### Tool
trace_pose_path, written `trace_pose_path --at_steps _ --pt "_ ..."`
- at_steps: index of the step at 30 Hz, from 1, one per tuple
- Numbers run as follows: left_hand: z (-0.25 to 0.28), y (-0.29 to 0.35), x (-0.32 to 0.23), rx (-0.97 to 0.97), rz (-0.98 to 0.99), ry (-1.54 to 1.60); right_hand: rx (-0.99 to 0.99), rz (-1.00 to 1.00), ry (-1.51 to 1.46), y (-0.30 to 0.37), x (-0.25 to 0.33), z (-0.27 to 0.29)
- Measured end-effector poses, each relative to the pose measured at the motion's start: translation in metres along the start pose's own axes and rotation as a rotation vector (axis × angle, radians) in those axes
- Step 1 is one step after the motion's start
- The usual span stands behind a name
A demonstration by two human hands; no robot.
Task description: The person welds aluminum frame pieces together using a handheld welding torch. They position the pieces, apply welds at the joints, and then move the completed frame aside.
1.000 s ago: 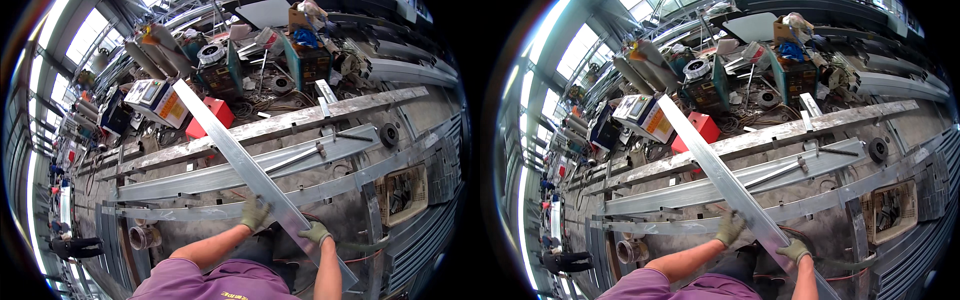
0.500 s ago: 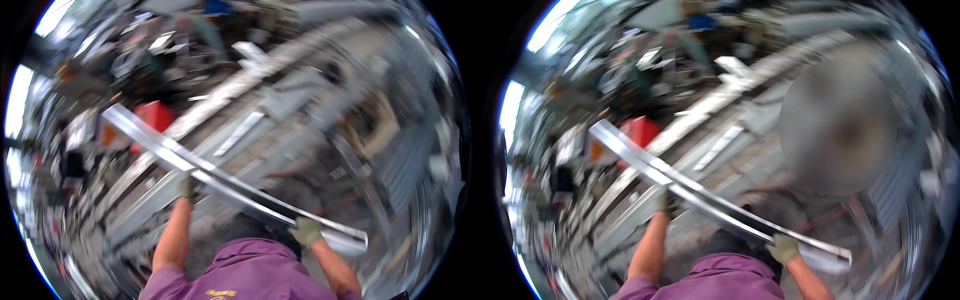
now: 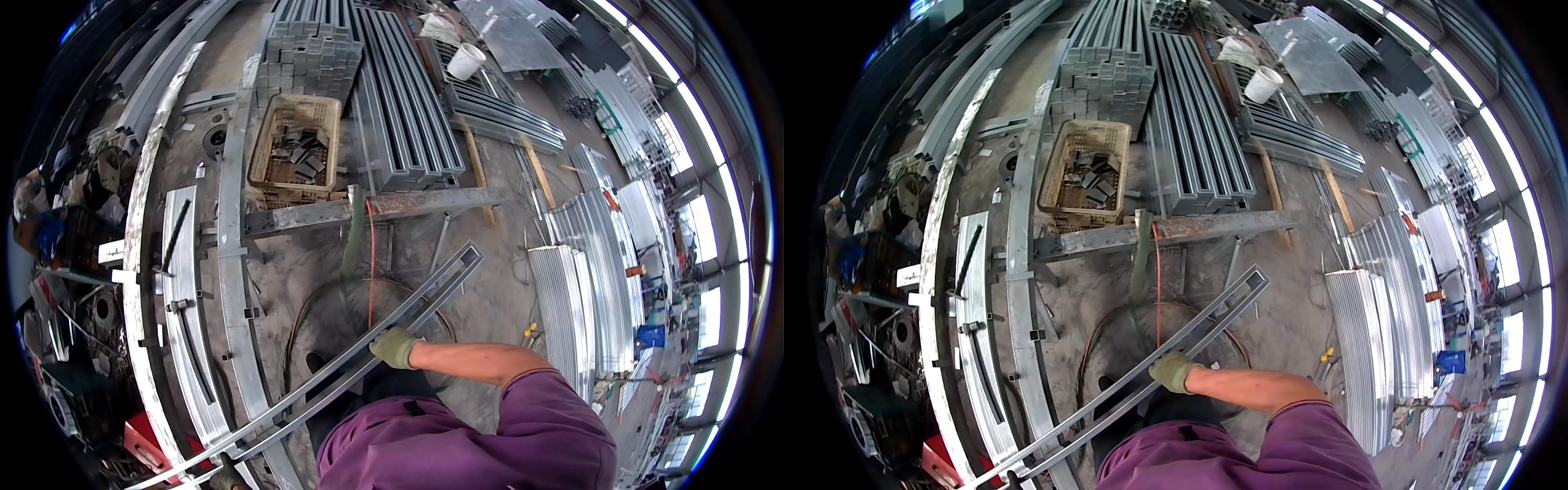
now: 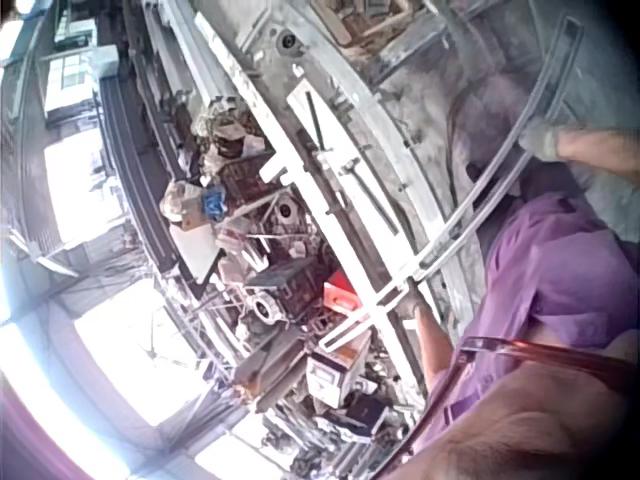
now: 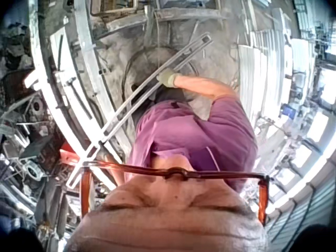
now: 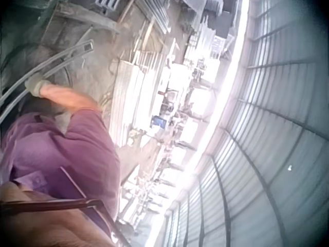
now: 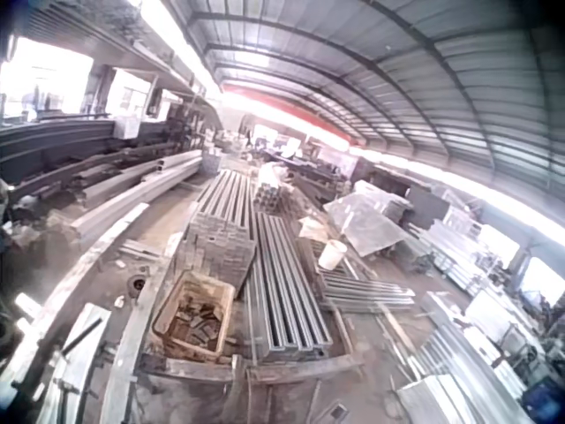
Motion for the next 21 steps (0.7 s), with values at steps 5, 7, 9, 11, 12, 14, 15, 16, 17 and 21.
trace_pose_path --at_steps 5,7,9,11,12,14,15,16,17,21 --pt "0.050 0.044 -0.050 -0.474 -0.508 -0.562 -0.007 -0.050 -0.001 -0.002 0.003 -0.016" --pt "0.047 0.039 -0.060 -0.336 -0.724 -0.408 -0.060 -0.043 0.010 -0.008 0.002 -0.021" --pt "-0.005 -0.006 -0.048 0.045 -0.555 -0.319 -0.074 -0.039 0.028 -0.018 0.001 -0.015" --pt "0.006 -0.001 -0.093 0.253 -0.645 -0.453 -0.017 -0.095 -0.022 -0.001 0.004 -0.011" --pt "0.011 0.002 -0.110 0.346 -0.674 -0.512 0.000 -0.110 -0.037 0.001 0.002 -0.003" --pt "0.010 0.002 -0.129 0.409 -0.724 -0.726 0.015 -0.154 -0.042 0.008 0.009 -0.003" --pt "0.016 0.001 -0.128 0.411 -0.732 -0.743 -0.001 -0.145 -0.017 -0.003 0.009 0.004" --pt "0.014 0.001 -0.130 0.416 -0.777 -0.746 -0.028 -0.191 0.018 -0.003 0.013 0.009" --pt "0.013 0.003 -0.132 0.422 -0.821 -0.743 0.002 -0.202 0.037 -0.004 0.018 0.014" --pt "0.007 0.020 -0.154 0.464 -0.995 -0.742 0.021 -0.177 0.038 -0.009 0.029 -0.016"
Point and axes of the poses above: each hand's wrist, its own y-axis away from the middle knuckle, its own z-axis out of the back of the hand, x = y × z, the point moved 3 cm from there along -y, towards the middle knuckle, and after that the axes turned 7 degrees about z, right-handed, at the moved point
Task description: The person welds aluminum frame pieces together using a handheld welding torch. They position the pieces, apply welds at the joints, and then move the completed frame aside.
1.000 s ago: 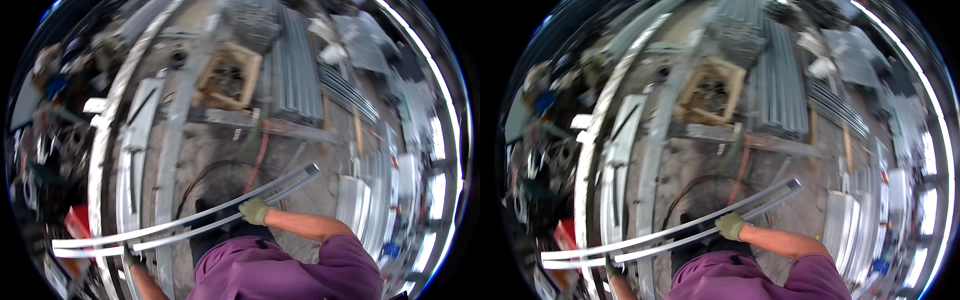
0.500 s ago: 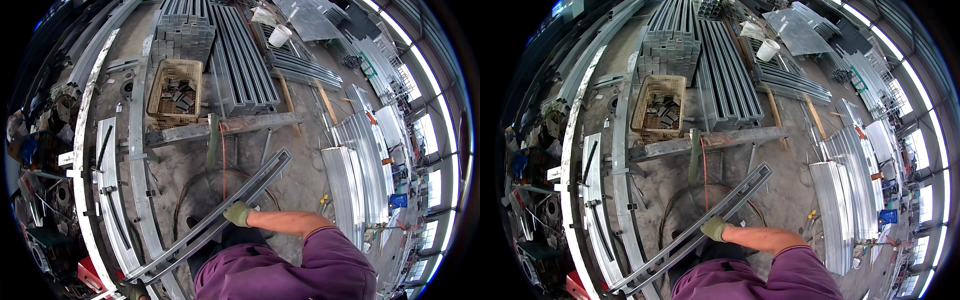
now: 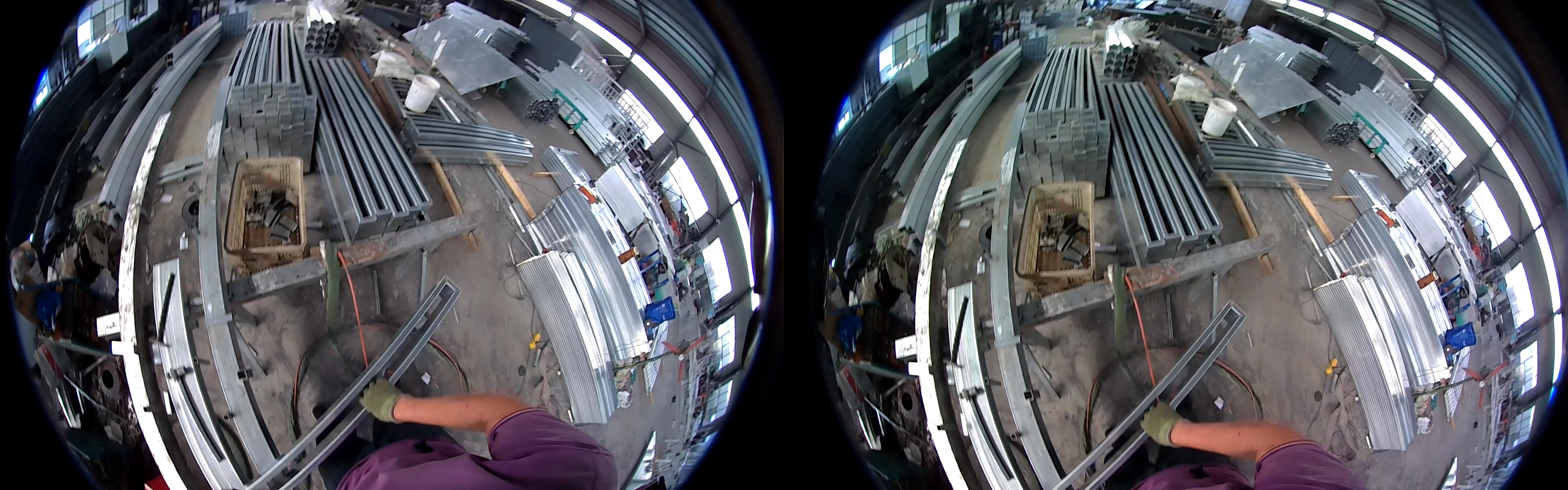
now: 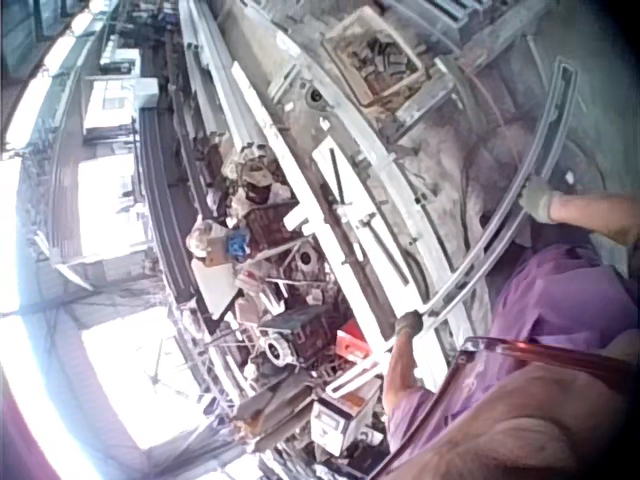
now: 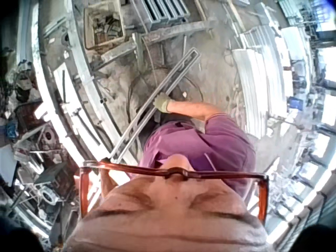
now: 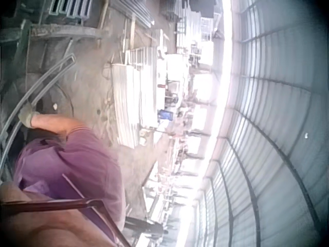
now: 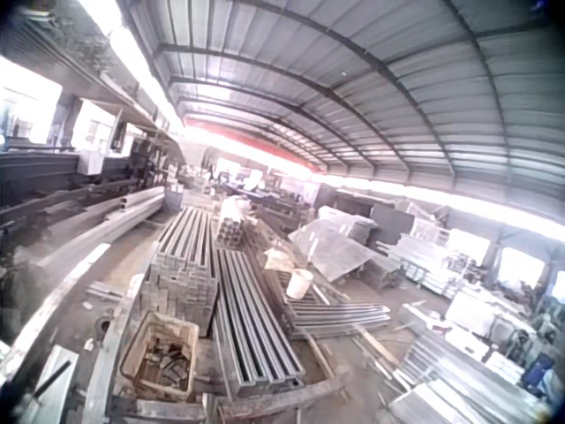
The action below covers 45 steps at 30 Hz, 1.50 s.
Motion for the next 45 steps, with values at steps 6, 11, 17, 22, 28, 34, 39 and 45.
trace_pose_path --at_steps 6,11,17,22,28,34,39,45 --pt "-0.006 -0.016 -0.021 0.032 -0.245 -0.023 0.080 -0.050 -0.162 -0.005 -0.018 -0.022" --pt "-0.018 -0.030 -0.040 0.049 -0.466 -0.084 0.157 -0.204 -0.127 0.033 -0.069 -0.055" --pt "0.069 0.021 -0.146 0.107 -0.459 -0.203 0.031 -0.381 -0.134 0.120 -0.131 -0.058" --pt "0.112 0.063 -0.232 0.119 -0.439 -0.327 -0.098 -0.532 -0.191 0.186 -0.183 -0.074" --pt "0.171 0.130 -0.374 0.134 -0.378 -0.453 -0.236 -0.627 -0.250 0.275 -0.268 -0.137" --pt "0.219 0.198 -0.525 0.185 -0.430 -0.549 -0.200 -0.721 -0.438 0.409 -0.354 -0.151" --pt "0.245 0.208 -0.620 0.140 -0.365 -0.651 -0.193 -0.864 -0.472 0.484 -0.409 -0.188" --pt "0.281 0.214 -0.697 0.049 -0.423 -0.697 -0.360 -0.945 -0.481 0.539 -0.470 -0.204"
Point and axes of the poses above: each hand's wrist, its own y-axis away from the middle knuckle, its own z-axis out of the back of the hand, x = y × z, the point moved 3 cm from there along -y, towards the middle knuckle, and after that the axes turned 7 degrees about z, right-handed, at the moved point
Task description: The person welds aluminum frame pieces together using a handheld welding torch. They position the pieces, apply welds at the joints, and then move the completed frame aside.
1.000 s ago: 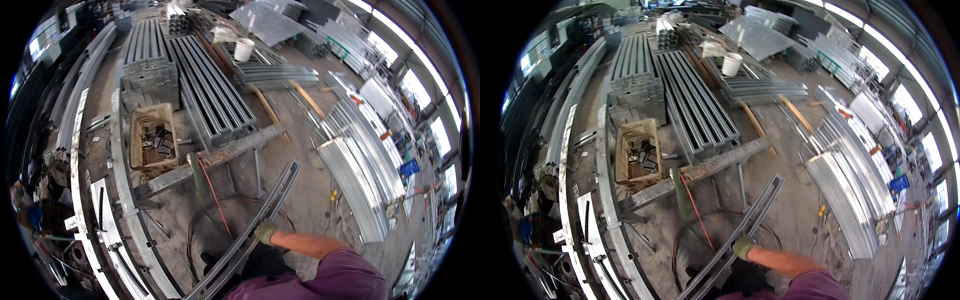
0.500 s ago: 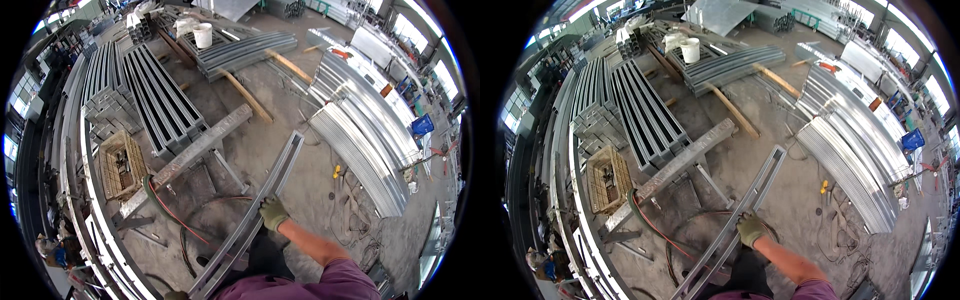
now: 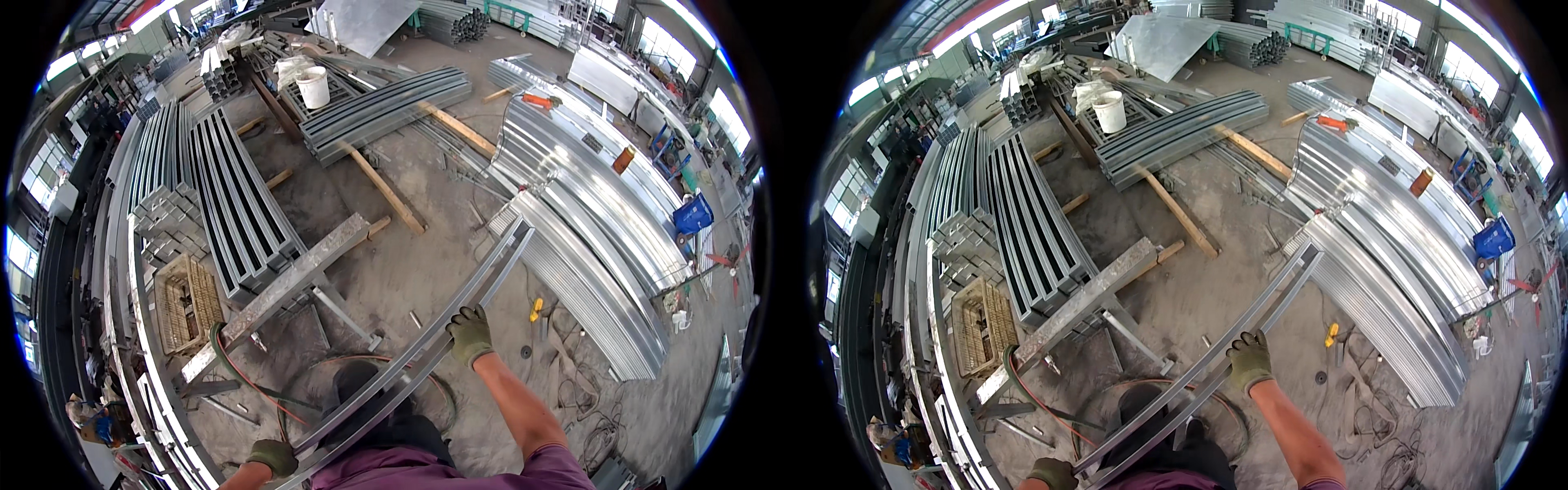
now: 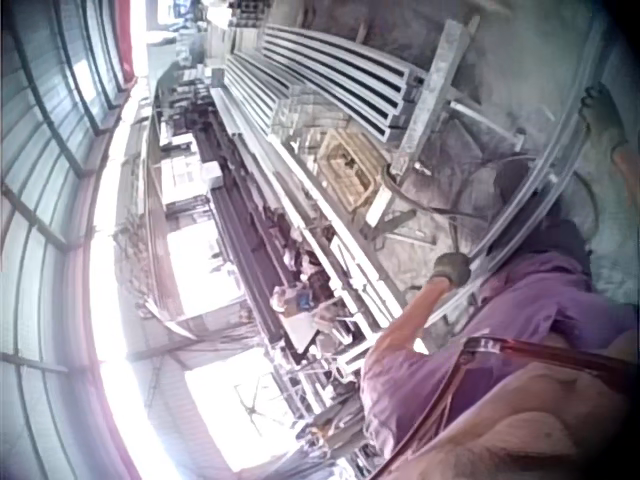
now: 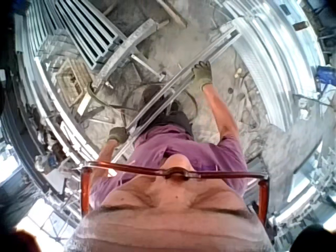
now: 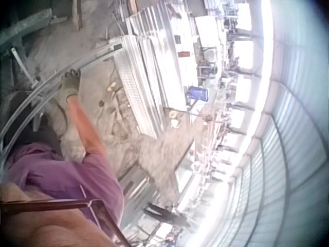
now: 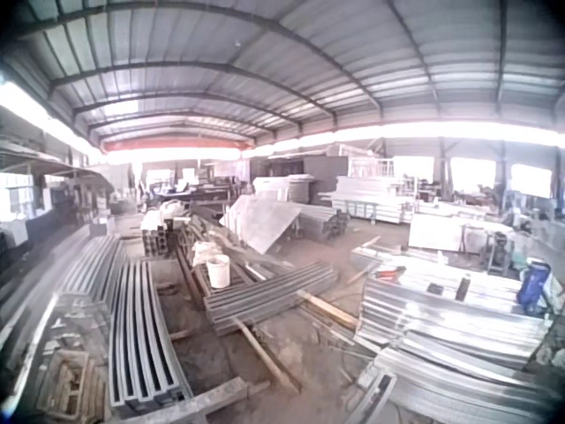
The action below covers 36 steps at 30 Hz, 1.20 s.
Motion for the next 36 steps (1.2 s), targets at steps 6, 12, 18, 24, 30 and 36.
trace_pose_path --at_steps 6,12,18,24,30,36 --pt "0.077 -0.048 -0.031 -0.073 -0.045 -0.007 -0.733 -0.439 -0.285 -0.028 -0.065 -0.011" --pt "0.165 -0.128 -0.078 -0.023 -0.112 -0.038 0.190 -0.599 -2.010 -0.076 -0.029 -0.105" --pt "0.293 -0.195 -0.090 0.054 -0.118 0.079 0.121 -0.443 -1.303 -0.229 -0.064 -0.110" --pt "0.413 -0.218 -0.108 -0.146 -0.230 0.101 0.245 -0.430 -1.377 -0.316 -0.133 -0.095" --pt "0.571 -0.256 -0.166 -0.113 -0.088 0.118 0.439 -0.708 -1.462 -0.431 -0.208 -0.031" --pt "0.733 -0.290 -0.244 -0.132 -0.017 0.126 0.290 -0.545 -1.432 -0.542 -0.344 -0.004"
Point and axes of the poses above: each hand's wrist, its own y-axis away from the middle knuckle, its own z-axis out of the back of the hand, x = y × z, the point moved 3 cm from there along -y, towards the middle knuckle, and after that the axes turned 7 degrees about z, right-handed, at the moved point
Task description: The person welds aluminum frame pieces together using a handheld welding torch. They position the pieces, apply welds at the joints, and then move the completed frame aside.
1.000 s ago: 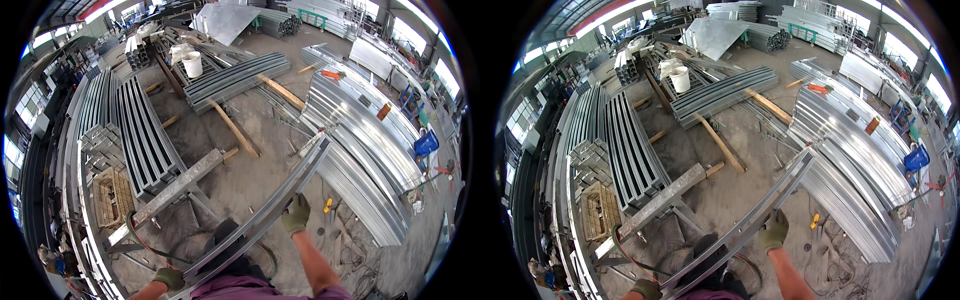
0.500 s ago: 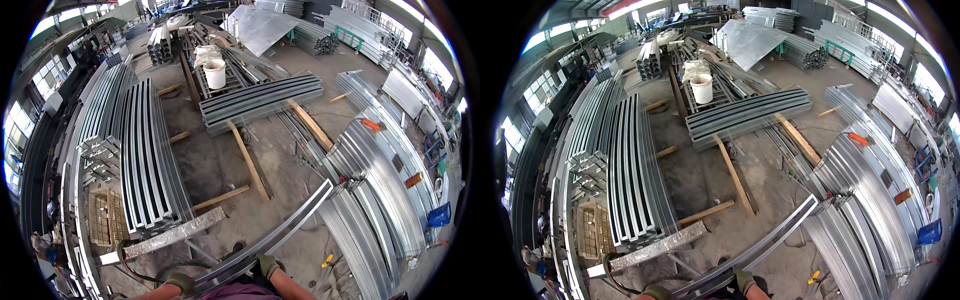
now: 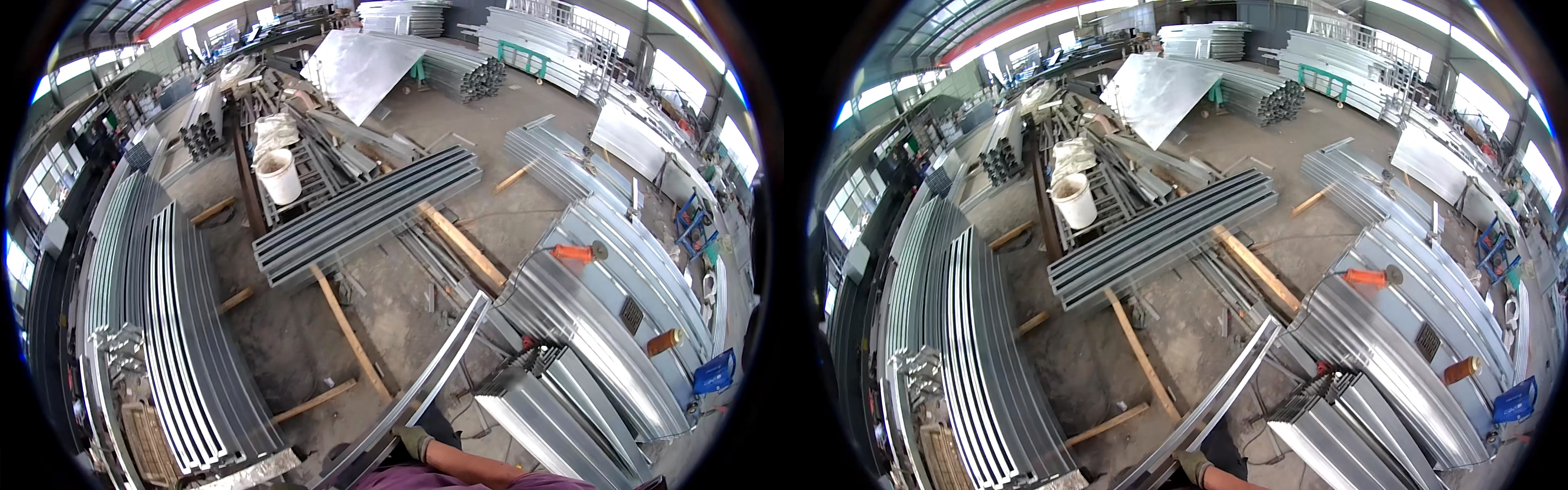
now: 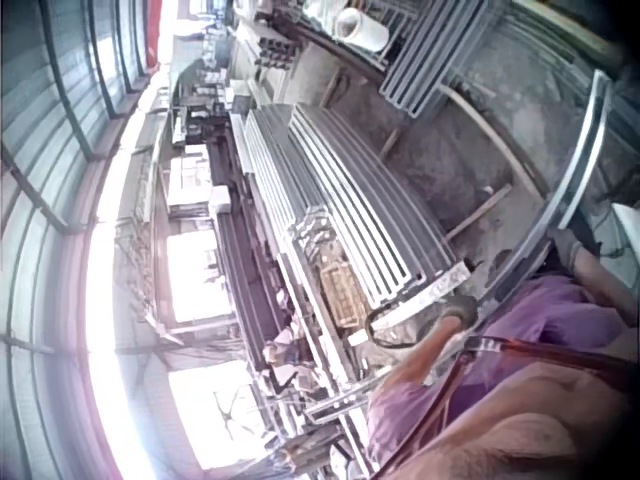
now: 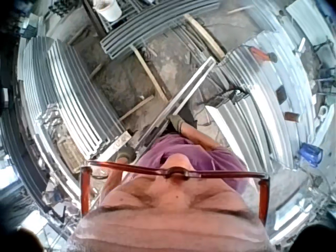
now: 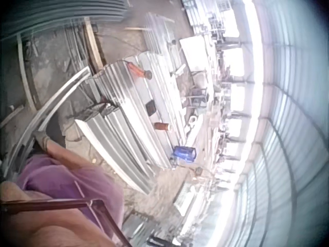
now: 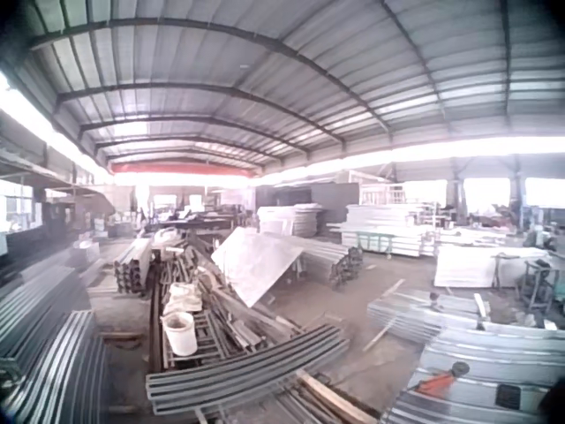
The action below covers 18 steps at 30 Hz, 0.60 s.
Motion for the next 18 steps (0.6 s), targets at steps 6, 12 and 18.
trace_pose_path --at_steps 6,12,18 --pt "0.105 -0.017 -0.059 -0.026 0.051 0.034 -0.037 -0.101 -0.394 -0.048 0.133 0.097" --pt "0.181 -0.061 -0.077 -0.083 0.101 0.042 0.012 0.159 -0.108 -0.113 0.246 0.143" --pt "0.254 -0.191 -0.082 -0.105 0.005 0.081 -0.078 0.082 -0.097 -0.254 0.249 0.200"
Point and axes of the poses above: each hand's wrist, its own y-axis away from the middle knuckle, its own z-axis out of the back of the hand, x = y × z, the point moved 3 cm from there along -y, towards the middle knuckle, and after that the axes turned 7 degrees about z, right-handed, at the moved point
